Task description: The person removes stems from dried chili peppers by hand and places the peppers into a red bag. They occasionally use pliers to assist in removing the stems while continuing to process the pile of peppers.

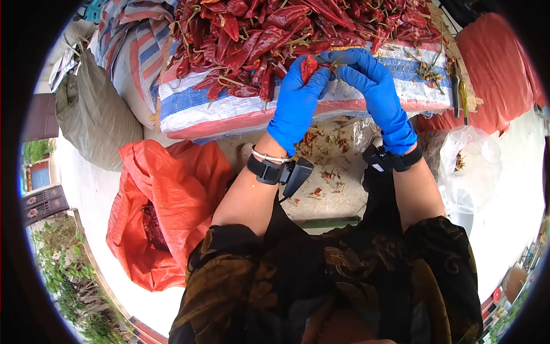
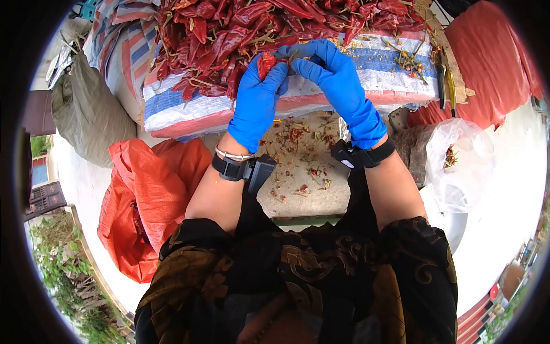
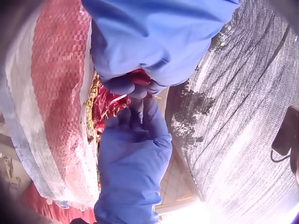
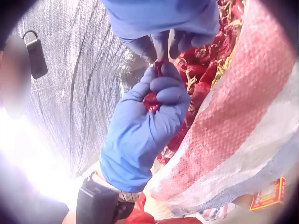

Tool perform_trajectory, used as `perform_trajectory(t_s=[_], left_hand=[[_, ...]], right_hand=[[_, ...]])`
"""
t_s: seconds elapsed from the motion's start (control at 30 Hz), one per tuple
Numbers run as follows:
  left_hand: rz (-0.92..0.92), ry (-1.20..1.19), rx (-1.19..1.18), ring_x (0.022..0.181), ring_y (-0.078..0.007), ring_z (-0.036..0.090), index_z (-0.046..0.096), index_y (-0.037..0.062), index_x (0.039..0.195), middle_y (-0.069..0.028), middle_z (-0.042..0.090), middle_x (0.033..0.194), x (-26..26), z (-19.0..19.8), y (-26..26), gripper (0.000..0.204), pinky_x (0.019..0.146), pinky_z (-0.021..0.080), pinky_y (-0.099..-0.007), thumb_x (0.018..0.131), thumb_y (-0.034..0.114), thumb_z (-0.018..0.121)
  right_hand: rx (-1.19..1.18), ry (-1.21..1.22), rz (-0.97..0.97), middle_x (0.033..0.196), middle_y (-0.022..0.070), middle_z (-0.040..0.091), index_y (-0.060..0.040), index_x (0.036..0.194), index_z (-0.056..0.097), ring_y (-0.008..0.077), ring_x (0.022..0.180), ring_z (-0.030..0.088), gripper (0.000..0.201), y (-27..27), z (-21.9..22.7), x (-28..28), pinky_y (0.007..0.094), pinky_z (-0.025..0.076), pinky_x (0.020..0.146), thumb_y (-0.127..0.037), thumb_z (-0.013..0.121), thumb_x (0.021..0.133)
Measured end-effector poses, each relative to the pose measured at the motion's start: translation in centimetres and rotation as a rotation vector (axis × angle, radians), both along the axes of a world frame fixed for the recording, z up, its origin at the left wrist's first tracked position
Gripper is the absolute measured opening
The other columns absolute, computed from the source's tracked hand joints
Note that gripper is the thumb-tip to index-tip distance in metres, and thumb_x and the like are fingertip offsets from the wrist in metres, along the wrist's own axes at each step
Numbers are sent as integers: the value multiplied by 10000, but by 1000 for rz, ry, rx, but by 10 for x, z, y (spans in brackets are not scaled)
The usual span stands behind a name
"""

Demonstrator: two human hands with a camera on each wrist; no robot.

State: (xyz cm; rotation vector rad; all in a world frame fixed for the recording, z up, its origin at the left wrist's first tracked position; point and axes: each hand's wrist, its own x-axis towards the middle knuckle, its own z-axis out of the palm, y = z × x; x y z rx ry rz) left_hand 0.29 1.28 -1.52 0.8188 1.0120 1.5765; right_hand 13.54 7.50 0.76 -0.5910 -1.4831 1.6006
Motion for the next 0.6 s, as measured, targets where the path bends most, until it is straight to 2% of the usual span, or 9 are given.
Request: perform_trajectory(t_s=[0.07, 0.2, 0.27, 0.3, 0.37, 0.4, 0.47, 0.6], left_hand=[[44, 115, 22, 704, -53, 486, 505, 38, 1045, 0, 564, 852, 1, 0, 1, 194, 621, 425, -202, 860, 81, 543], [107, 301, 2, 738, -60, 499, 504, 41, 1052, -5, 573, 855, 4, -5, 2, 215, 633, 428, -198, 843, 49, 555], [69, 57, -26, 769, -73, 520, 501, 42, 1051, -16, 581, 880, 6, 3, -2, 225, 666, 440, -202, 835, 26, 557], [66, 57, -26, 769, -73, 520, 501, 42, 1051, -16, 581, 880, 7, 2, -2, 225, 666, 440, -202, 835, 26, 557], [94, 27, 81, 623, -56, 436, 556, 62, 969, -1, 578, 800, 10, 1, -1, 148, 547, 359, -190, 828, 16, 557], [90, 27, 81, 623, -56, 436, 556, 62, 969, -1, 578, 800, 12, 0, 0, 148, 547, 359, -190, 828, 16, 557], [148, -65, 103, 673, -76, 499, 555, 67, 971, -22, 584, 832, 17, 0, -1, 161, 583, 406, -201, 828, -6, 550], [103, -214, 107, 741, -105, 553, 550, 68, 981, -40, 585, 867, 21, 6, -3, 163, 633, 454, -220, 835, -3, 546]], right_hand=[[13, -133, -86, 836, 21, 607, -36, 913, 621, 72, 754, 528, 118, 5, -10, 2, 224, 429, 698, -79, 608, 805], [123, -244, -160, 797, 21, 610, -25, 902, 611, 55, 731, 517, 125, 3, -12, 1, 215, 422, 653, -98, 618, 801], [-298, -83, -156, 760, 20, 581, -14, 868, 602, 65, 666, 482, 97, -6, -1, -1, 220, 400, 591, -85, 608, 801], [-298, -82, -159, 760, 20, 581, -14, 868, 602, 65, 666, 482, 97, -3, -7, 0, 220, 400, 591, -85, 608, 801], [-751, 339, 173, 687, 13, 522, 1, 832, 584, 93, 604, 435, 72, 5, -27, 3, 226, 374, 552, -66, 591, 807], [-750, 341, 169, 687, 13, 522, 1, 832, 584, 93, 604, 435, 72, 4, -29, 3, 226, 374, 552, -66, 591, 807], [-929, 571, 261, 660, 18, 475, 12, 835, 553, 116, 577, 401, 67, 3, -32, -1, 226, 349, 532, -54, 551, 829], [-1035, 684, 248, 693, 31, 480, 23, 866, 528, 117, 604, 415, 85, -2, -33, -1, 206, 355, 540, -56, 540, 838]])
